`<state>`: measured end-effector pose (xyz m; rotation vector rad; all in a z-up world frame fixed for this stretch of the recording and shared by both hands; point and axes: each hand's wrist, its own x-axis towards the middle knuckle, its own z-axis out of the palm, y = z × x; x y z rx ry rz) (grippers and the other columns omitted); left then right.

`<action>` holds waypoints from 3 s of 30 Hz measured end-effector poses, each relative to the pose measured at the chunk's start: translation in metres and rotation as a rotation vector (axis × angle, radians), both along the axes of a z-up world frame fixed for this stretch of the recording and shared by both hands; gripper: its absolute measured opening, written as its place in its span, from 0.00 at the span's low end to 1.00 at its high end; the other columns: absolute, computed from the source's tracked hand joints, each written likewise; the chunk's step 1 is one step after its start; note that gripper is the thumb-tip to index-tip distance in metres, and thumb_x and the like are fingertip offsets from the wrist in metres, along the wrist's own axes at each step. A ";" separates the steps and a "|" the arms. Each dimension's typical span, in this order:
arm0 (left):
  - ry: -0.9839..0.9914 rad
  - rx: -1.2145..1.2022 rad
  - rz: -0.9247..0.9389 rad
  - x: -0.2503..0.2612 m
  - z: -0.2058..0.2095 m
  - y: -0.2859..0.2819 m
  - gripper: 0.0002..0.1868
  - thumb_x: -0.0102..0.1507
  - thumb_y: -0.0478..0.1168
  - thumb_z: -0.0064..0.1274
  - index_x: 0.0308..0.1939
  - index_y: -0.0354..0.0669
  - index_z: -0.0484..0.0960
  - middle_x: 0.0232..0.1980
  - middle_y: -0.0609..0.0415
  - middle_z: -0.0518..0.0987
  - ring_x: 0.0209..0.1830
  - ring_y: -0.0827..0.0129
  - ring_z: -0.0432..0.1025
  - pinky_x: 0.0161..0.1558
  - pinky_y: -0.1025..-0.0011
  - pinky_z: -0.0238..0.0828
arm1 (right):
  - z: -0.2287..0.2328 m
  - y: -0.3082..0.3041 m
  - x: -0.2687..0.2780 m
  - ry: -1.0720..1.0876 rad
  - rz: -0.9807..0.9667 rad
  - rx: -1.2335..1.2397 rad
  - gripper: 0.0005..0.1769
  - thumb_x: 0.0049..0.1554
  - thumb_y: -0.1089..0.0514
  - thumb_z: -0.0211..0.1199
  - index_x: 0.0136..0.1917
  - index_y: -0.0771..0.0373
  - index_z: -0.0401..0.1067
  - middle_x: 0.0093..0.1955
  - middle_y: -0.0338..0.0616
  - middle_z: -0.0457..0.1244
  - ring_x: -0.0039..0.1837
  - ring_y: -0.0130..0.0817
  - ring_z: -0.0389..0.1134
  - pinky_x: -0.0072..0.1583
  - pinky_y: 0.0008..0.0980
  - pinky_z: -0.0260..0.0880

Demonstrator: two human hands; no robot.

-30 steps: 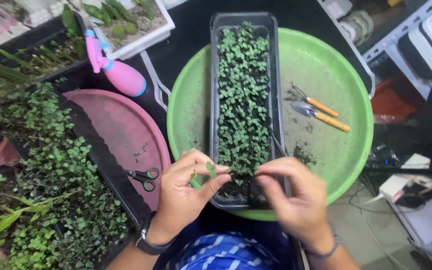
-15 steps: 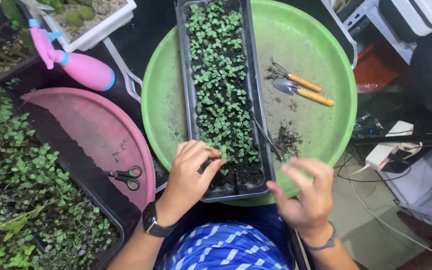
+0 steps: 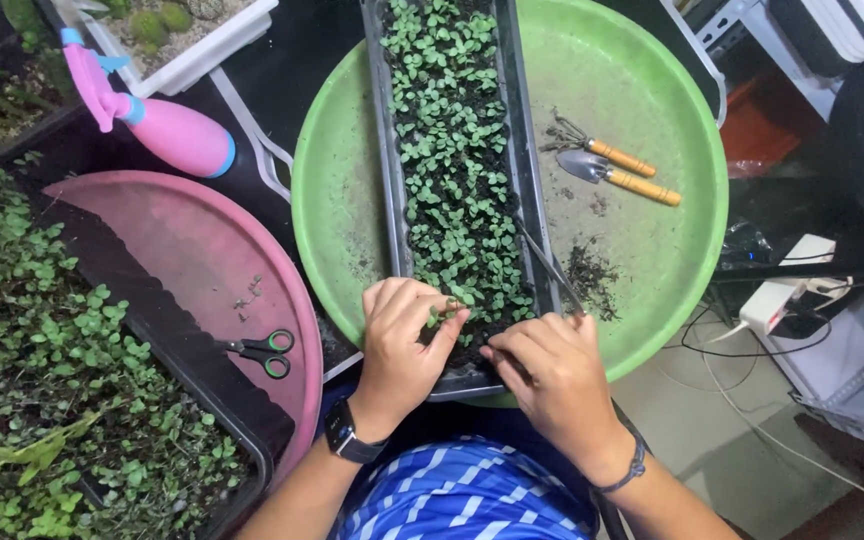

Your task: The person uses tweezers to lift small seedlings from a dense tray and places them into a prepared seedling tray. They repeatedly reach into a larger tray, select individual seedlings, and carefully position them in the soil of the target tray.

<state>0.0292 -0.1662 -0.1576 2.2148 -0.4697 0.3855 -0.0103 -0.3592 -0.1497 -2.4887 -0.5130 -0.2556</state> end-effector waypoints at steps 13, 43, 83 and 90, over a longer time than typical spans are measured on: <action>-0.009 -0.180 -0.019 0.001 -0.007 0.000 0.07 0.63 0.40 0.63 0.34 0.42 0.83 0.31 0.58 0.75 0.38 0.61 0.73 0.52 0.61 0.61 | 0.001 0.005 0.001 -0.069 -0.037 0.022 0.08 0.62 0.60 0.60 0.43 0.49 0.76 0.43 0.27 0.70 0.43 0.31 0.67 0.52 0.33 0.53; -0.010 -0.195 -0.031 0.001 -0.010 0.002 0.07 0.64 0.39 0.62 0.34 0.41 0.84 0.30 0.58 0.75 0.39 0.62 0.72 0.53 0.60 0.61 | -0.002 0.006 0.008 0.011 -0.055 0.001 0.03 0.60 0.58 0.64 0.44 0.51 0.78 0.43 0.31 0.71 0.48 0.33 0.69 0.56 0.37 0.55; 0.010 -0.161 -0.039 0.001 -0.010 0.004 0.07 0.65 0.41 0.62 0.35 0.43 0.84 0.31 0.59 0.75 0.39 0.61 0.72 0.54 0.60 0.60 | 0.002 0.015 0.008 0.086 -0.078 0.064 0.08 0.61 0.64 0.60 0.41 0.55 0.76 0.36 0.35 0.71 0.42 0.37 0.74 0.45 0.34 0.76; 0.010 -0.169 -0.033 0.000 -0.014 0.005 0.07 0.64 0.41 0.62 0.35 0.43 0.84 0.31 0.59 0.76 0.39 0.61 0.73 0.54 0.60 0.60 | -0.006 0.010 0.006 0.092 -0.132 -0.052 0.05 0.59 0.57 0.65 0.40 0.53 0.73 0.31 0.35 0.67 0.39 0.36 0.72 0.41 0.35 0.74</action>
